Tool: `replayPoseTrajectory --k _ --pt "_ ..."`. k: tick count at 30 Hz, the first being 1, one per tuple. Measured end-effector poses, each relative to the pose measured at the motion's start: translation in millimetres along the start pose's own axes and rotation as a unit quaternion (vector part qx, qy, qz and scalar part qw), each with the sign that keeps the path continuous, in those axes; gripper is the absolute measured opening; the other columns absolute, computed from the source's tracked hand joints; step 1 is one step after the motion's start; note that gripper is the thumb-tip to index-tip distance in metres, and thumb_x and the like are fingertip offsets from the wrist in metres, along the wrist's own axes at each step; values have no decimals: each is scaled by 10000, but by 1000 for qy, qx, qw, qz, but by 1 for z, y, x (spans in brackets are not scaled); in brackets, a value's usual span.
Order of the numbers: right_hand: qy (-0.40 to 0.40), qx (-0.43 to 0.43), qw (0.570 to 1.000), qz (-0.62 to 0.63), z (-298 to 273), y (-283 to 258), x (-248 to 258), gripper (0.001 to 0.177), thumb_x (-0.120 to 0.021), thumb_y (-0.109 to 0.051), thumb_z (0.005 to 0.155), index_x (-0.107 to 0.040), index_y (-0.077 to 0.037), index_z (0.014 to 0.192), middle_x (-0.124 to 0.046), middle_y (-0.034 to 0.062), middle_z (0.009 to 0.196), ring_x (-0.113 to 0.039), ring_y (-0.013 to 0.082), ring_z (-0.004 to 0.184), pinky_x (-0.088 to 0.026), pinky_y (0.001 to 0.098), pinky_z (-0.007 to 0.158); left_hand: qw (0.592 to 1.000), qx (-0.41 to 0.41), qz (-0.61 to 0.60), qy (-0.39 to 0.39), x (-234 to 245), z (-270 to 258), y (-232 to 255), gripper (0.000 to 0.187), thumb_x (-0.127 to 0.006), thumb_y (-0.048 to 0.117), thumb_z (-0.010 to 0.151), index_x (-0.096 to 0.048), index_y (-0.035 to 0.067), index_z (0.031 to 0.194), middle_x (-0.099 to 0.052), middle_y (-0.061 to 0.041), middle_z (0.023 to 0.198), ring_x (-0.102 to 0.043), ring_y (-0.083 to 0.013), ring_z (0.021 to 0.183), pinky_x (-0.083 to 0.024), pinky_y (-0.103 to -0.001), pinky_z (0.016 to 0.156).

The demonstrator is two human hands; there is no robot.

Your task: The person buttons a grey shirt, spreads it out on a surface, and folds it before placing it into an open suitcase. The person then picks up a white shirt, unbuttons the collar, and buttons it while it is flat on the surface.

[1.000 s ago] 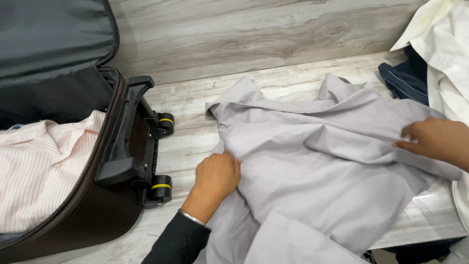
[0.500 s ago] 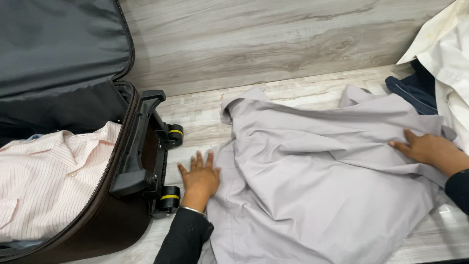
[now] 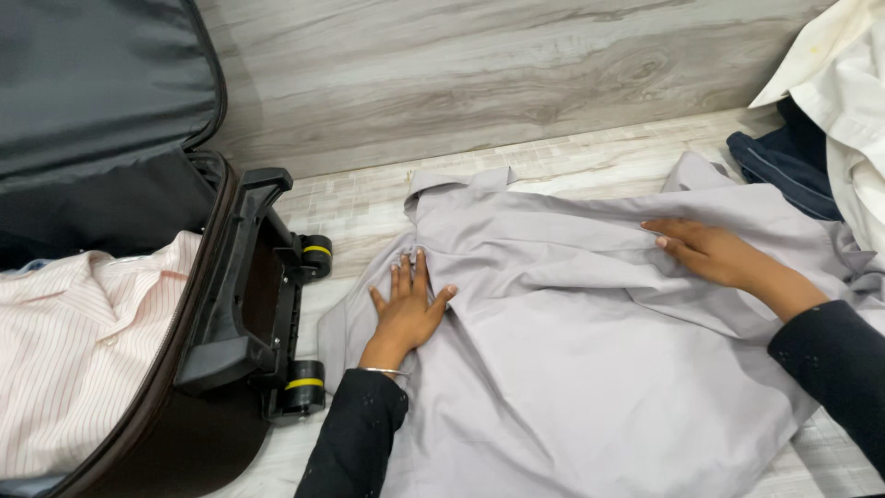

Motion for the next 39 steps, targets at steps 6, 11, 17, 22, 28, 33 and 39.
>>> replayPoseTrajectory --k 6,11,17,22,28,33,39 --pt "-102 -282 924 -236 29 87 2 662 -433 -660 1015 -678 -144 1349 -660 167 1375 -657 398 1198 -527 484 989 973 -22 78 217 12 10 -84 885 -487 605 982 -239 46 1622 -228 -322 1618 -224 -474 1511 -149 -580 1231" --pt "-65 -262 915 -301 61 22 37 442 -580 -546 982 -792 -206 1170 -791 98 1124 -748 325 1058 -612 468 865 933 -57 154 319 25 -8 -48 793 -691 411 831 -436 22 1473 -456 -323 1461 -404 -467 1367 -261 -621 1113" --pt "58 148 981 -109 154 -164 2 262 -690 -288 885 -758 -129 1082 -743 61 1106 -647 305 1088 -539 433 907 938 -278 -98 180 29 -29 -2 161 -682 143 890 -753 58 1008 -711 -85 1004 -639 -312 979 -475 -420 860" --pt "80 282 954 -62 214 -274 -57 517 -720 -189 808 -657 -74 1308 -690 130 1190 -612 348 1131 -523 463 881 937 -306 -156 67 26 -39 6 192 -714 195 855 -752 65 991 -719 -55 1009 -643 -284 985 -498 -377 890" --pt "-24 106 983 -150 265 -268 -129 577 -732 -194 848 -556 -144 1395 -712 130 1105 -678 329 1025 -558 473 830 957 -223 -104 152 28 -37 -8 502 -759 389 811 -722 92 1214 -609 -150 1284 -523 -331 1208 -393 -489 973" --pt "89 109 973 184 293 -266 -65 187 -550 -187 1026 -691 -65 1009 -748 97 859 -741 270 829 -580 407 782 966 -160 -29 202 14 -21 -27 621 -662 529 901 -659 102 1352 -489 -232 1491 -432 -382 1386 -276 -587 1105" --pt "69 256 963 52 246 -318 0 158 -613 -186 956 -736 -101 1006 -764 89 1014 -705 291 958 -556 423 843 968 25 78 238 8 0 -44 850 -612 581 829 -502 52 1484 -380 -225 1596 -226 -469 1507 -42 -674 1111"
Point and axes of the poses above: each hand's wrist, its own z-axis towards the middle knuckle, its own x-axis out of the back of the hand, y = z × x, the point moved 2 cm from there along z, towards the middle knuckle
